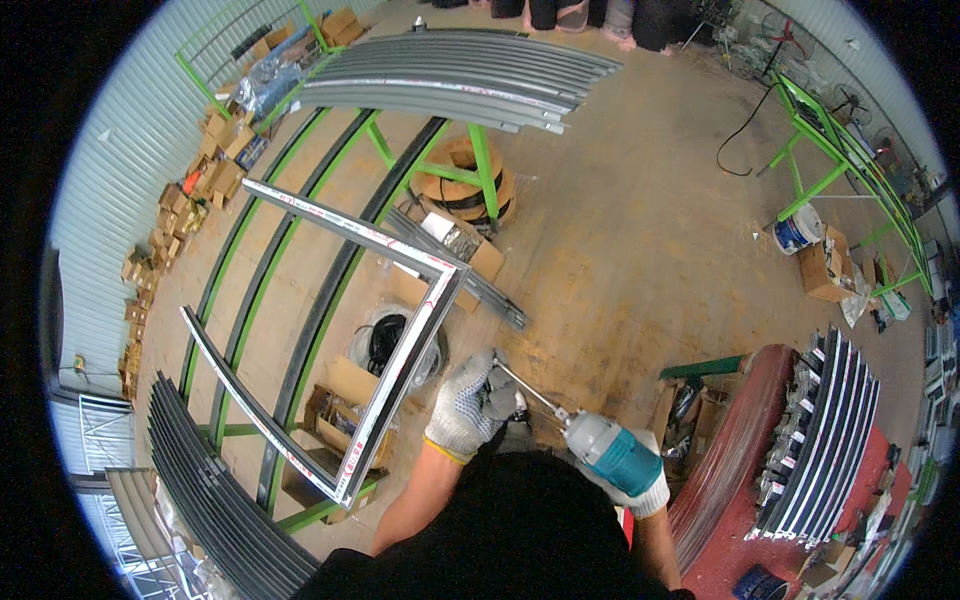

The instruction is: The person assembles a rectangular metal frame by joining aluminum extrusions with a cordless drill. They repeatedly align the pieces, insert fasteners, and tighten them at the corners, then place the completed frame aside and begin a new one.

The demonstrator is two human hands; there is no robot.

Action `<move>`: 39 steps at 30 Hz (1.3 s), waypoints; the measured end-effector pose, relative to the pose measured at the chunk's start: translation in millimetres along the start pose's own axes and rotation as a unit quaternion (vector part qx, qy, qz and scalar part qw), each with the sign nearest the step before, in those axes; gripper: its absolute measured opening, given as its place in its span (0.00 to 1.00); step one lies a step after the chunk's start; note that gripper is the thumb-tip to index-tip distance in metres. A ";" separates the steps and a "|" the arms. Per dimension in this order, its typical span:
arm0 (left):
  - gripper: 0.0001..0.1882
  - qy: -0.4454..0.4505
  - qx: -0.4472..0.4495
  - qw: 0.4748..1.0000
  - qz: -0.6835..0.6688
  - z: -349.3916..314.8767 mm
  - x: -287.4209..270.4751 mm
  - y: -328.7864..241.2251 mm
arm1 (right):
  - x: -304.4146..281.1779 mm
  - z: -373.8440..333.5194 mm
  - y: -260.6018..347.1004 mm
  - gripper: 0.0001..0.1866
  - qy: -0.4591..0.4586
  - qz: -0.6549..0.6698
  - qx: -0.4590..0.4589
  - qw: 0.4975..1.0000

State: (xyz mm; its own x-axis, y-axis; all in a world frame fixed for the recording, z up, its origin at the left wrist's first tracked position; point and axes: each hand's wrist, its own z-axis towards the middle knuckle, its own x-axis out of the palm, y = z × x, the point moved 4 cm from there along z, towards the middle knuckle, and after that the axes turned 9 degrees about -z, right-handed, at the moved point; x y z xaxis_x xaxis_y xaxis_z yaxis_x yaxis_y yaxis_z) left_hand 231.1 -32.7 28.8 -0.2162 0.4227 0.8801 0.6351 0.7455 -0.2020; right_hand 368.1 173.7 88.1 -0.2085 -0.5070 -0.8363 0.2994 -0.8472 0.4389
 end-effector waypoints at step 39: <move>0.06 -0.379 0.531 0.681 -0.332 167.4 -25.3 -18.7 | 241.2 424.6 -244.9 0.37 0.602 0.443 0.014 0.664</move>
State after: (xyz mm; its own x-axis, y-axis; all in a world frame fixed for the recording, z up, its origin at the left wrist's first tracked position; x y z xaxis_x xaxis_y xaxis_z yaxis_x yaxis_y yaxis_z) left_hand 100.5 28.9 -61.6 -0.7710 -0.3452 0.5351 -0.5968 0.6847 -0.4183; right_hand -150.8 191.4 -81.7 0.9390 -0.3274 0.1054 -0.2129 -0.3125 0.9257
